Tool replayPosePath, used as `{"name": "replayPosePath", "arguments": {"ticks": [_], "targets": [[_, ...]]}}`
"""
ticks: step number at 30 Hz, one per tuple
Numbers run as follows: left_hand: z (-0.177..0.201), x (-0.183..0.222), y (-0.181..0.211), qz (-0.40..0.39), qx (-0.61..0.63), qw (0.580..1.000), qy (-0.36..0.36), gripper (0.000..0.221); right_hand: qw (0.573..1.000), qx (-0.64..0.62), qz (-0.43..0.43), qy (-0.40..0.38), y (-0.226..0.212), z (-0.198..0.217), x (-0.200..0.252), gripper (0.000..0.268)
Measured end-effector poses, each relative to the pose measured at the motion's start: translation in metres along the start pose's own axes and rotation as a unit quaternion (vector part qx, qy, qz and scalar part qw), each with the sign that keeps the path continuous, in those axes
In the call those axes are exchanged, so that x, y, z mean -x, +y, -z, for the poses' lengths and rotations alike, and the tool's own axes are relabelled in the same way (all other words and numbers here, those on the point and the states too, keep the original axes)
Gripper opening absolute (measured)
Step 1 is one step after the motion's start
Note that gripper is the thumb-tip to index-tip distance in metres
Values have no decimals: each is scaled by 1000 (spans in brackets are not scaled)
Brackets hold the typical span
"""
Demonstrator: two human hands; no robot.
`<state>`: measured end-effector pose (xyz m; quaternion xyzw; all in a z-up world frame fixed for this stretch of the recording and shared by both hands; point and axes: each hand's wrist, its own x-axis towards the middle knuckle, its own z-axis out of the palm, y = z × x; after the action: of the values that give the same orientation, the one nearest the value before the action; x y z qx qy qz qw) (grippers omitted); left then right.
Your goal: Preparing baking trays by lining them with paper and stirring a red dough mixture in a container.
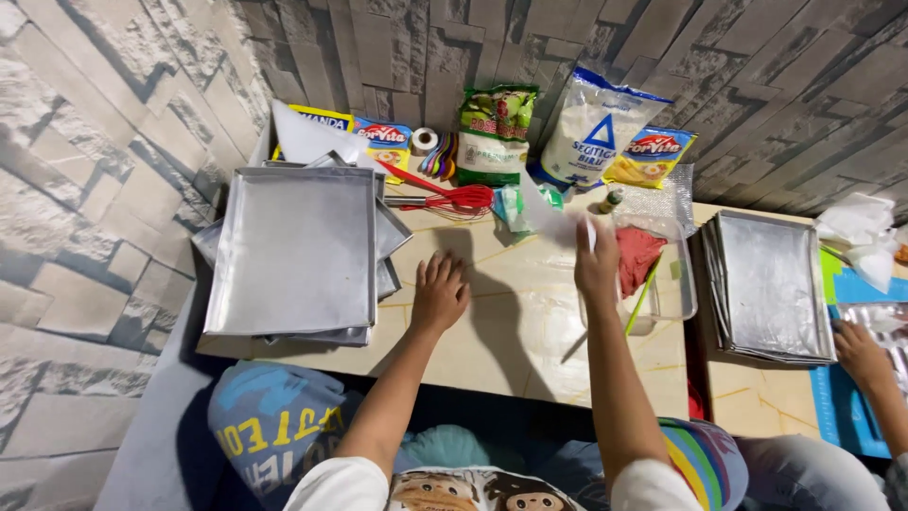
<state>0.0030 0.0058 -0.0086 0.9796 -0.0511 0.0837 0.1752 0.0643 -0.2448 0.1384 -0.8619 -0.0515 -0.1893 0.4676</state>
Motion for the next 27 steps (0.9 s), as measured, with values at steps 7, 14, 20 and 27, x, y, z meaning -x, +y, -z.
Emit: {"name": "replayPosePath", "arguments": {"ticks": [7, 14, 20, 27], "targets": [[49, 47, 14, 24, 366, 922, -121, 76, 945, -130, -300, -19, -49, 26, 119, 49], [149, 85, -108, 4, 336, 877, 345, 14, 881, -257, -397, -19, 100, 1, 156, 44], [202, 101, -213, 278, -45, 918, 281, 41, 867, -292, -403, -7, 101, -4, 159, 44], [166, 116, -293, 394, -128, 907, 81, 33, 851, -319, -417, 0, 101, 5, 154, 47]]}}
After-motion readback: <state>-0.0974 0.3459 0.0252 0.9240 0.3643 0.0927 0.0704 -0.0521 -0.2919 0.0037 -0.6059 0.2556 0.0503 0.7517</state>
